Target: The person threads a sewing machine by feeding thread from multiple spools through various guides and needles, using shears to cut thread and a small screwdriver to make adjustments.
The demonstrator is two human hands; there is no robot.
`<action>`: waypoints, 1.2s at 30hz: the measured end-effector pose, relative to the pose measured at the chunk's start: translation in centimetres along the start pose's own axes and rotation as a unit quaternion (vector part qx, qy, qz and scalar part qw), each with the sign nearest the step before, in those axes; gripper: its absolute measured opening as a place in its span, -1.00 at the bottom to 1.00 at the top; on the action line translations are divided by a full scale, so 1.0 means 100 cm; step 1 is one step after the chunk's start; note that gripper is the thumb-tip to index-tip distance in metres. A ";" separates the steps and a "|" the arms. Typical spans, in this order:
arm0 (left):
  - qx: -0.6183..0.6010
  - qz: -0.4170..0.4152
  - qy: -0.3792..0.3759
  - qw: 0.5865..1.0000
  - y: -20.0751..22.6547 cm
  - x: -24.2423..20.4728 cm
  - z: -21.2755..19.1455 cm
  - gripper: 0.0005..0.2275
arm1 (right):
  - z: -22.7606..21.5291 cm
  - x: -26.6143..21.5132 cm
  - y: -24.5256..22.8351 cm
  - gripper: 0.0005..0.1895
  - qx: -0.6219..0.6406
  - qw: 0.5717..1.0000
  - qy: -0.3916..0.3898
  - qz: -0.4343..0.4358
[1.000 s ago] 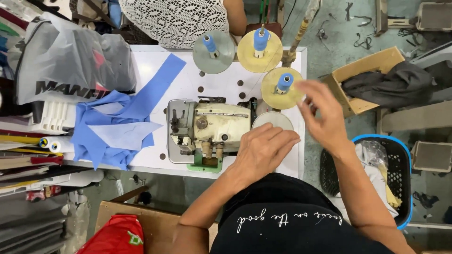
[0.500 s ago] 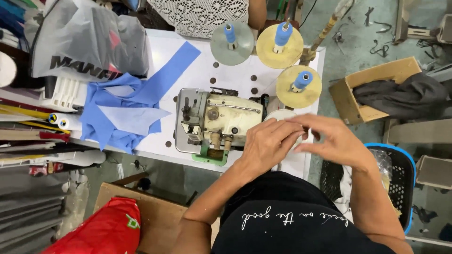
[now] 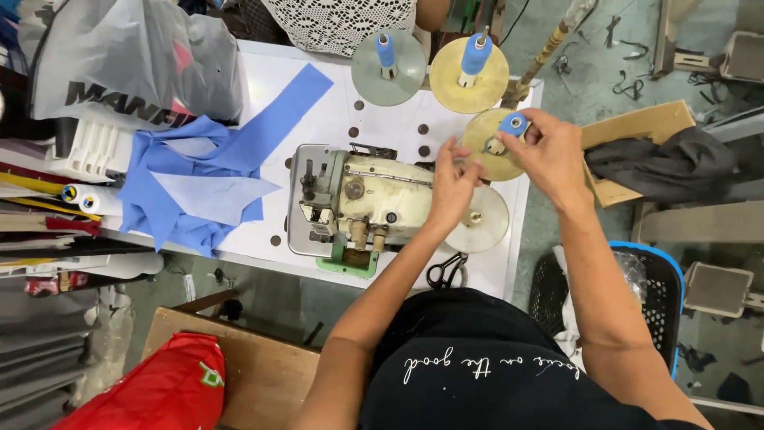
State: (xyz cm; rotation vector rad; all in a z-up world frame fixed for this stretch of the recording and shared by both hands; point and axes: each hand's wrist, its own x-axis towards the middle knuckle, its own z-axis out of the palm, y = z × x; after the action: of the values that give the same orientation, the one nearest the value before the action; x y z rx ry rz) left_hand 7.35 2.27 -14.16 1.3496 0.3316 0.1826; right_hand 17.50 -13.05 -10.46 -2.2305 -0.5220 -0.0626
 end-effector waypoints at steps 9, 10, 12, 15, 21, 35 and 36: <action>-0.164 -0.054 0.104 0.980 -0.019 0.050 0.014 -0.61 | -0.090 -0.008 -0.066 -0.77 0.133 0.989 0.032 -0.053; -0.158 -0.046 0.101 0.981 -0.014 0.048 0.016 -0.71 | -0.091 -0.011 -0.061 -0.77 0.139 0.988 0.041 -0.055; -0.152 -0.039 0.094 0.983 0.005 0.040 0.021 -0.76 | -0.093 -0.015 -0.056 -0.77 0.142 0.987 0.053 -0.055; -0.127 0.025 0.050 0.990 0.041 0.024 0.025 -0.74 | -0.091 -0.023 -0.051 -0.78 0.137 0.989 0.051 -0.010; -0.157 0.070 -0.031 0.985 0.072 0.017 0.027 -0.74 | -0.089 -0.032 -0.032 -0.74 0.141 0.987 0.066 0.034; 0.218 0.231 0.064 0.946 0.046 -0.022 -0.002 -0.40 | -0.045 -0.001 -0.032 -0.69 0.196 0.979 0.053 0.012; 0.218 0.232 0.064 0.946 0.044 -0.020 -0.005 -0.40 | -0.044 0.001 -0.035 -0.69 0.197 0.979 0.053 0.012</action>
State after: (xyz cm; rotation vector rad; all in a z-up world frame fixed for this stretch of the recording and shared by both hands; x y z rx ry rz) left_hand 5.59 3.01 -9.72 1.8479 0.1606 0.6210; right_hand 16.79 -14.29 -4.99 -1.8353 -0.4099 -0.0597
